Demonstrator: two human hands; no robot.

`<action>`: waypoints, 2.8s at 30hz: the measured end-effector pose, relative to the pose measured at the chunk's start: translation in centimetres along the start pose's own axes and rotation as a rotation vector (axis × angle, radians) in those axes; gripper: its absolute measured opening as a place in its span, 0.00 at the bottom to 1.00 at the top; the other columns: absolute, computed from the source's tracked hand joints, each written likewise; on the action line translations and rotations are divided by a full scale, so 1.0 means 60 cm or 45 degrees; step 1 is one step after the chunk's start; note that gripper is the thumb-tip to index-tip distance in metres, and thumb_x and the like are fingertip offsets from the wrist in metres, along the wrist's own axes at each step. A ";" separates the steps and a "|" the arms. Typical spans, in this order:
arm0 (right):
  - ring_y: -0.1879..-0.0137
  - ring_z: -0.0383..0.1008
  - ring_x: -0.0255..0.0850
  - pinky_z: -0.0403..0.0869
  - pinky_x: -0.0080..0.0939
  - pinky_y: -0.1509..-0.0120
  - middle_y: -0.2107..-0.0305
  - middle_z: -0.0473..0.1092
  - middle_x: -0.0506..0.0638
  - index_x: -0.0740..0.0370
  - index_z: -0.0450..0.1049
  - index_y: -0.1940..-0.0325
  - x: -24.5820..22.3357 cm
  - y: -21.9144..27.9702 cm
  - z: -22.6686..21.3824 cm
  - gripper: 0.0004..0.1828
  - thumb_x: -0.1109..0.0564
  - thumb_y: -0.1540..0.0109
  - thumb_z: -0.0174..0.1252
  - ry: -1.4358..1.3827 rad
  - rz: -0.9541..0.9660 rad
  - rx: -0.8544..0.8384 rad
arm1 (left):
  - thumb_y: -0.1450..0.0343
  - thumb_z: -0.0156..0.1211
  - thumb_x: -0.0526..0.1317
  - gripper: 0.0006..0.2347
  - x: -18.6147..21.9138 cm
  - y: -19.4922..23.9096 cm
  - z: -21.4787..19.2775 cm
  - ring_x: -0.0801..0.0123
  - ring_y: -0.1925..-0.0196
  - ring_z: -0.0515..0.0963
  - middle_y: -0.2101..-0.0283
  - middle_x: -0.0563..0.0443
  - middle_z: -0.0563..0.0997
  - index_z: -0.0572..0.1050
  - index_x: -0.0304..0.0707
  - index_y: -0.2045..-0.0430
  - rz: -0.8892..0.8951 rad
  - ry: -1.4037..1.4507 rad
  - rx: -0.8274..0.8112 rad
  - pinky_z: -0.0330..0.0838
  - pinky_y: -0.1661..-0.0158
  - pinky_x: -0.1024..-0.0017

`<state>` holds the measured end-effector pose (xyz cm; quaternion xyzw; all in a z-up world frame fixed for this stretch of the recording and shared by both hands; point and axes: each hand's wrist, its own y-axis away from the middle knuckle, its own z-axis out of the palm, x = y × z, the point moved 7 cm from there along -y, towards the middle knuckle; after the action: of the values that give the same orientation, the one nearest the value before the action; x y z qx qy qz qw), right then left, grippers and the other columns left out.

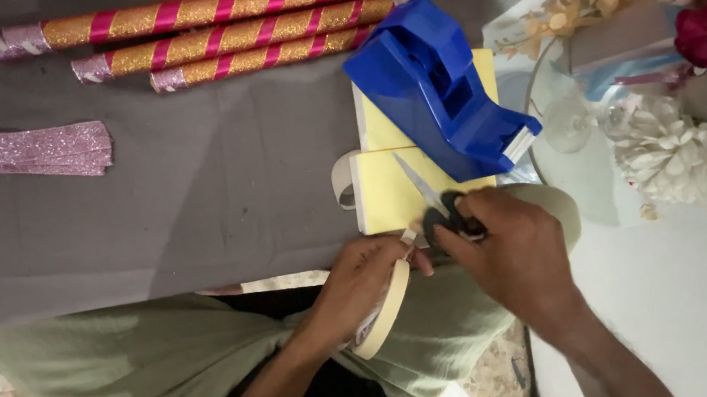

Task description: Wrapping decorative floral stems or sticks with ribbon and securing them with adhesive tape.

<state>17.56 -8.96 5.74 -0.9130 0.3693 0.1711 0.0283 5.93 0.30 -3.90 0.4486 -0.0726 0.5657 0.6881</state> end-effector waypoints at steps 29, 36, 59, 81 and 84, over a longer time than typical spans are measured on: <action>0.81 0.53 0.31 0.50 0.34 0.77 0.86 0.64 0.43 0.64 0.78 0.77 0.115 0.088 0.132 0.15 0.52 0.40 0.68 -1.404 0.486 -1.160 | 0.25 0.49 0.41 0.16 -0.001 -0.005 -0.005 0.73 0.75 0.65 0.77 0.52 0.70 0.81 0.29 0.76 0.057 -0.196 -0.048 0.58 0.69 0.75; 0.80 0.53 0.32 0.50 0.35 0.76 0.87 0.63 0.44 0.64 0.77 0.79 0.127 0.094 0.141 0.19 0.49 0.41 0.69 -1.369 0.525 -1.138 | 0.24 0.50 0.43 0.17 -0.008 -0.006 -0.007 0.73 0.78 0.65 0.79 0.51 0.70 0.82 0.29 0.75 -0.008 -0.200 -0.032 0.58 0.72 0.74; 0.79 0.56 0.33 0.53 0.37 0.73 0.86 0.67 0.44 0.63 0.79 0.76 0.110 0.100 0.125 0.15 0.51 0.43 0.72 -1.467 0.417 -1.193 | 0.26 0.49 0.40 0.15 -0.008 0.004 0.004 0.70 0.67 0.65 0.70 0.49 0.71 0.82 0.29 0.76 -0.012 -0.131 -0.120 0.58 0.62 0.74; 0.82 0.51 0.33 0.49 0.36 0.76 0.90 0.58 0.42 0.62 0.71 0.87 0.135 0.120 0.110 0.24 0.48 0.49 0.76 -1.249 0.510 -0.886 | 0.26 0.48 0.41 0.16 0.021 0.034 0.020 0.74 0.85 0.65 0.86 0.52 0.68 0.82 0.28 0.74 -0.099 -0.152 -0.199 0.57 0.79 0.75; 0.82 0.53 0.33 0.51 0.36 0.76 0.91 0.61 0.43 0.63 0.73 0.87 0.133 0.122 0.102 0.20 0.53 0.51 0.78 -1.209 0.523 -0.830 | 0.26 0.49 0.42 0.16 0.019 0.033 0.021 0.74 0.86 0.65 0.87 0.52 0.68 0.82 0.28 0.73 -0.109 -0.151 -0.207 0.57 0.79 0.75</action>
<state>16.10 -18.45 -2.15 -0.6089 0.4134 0.6655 -0.1246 5.16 0.18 -1.41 0.4268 -0.1395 0.5005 0.7402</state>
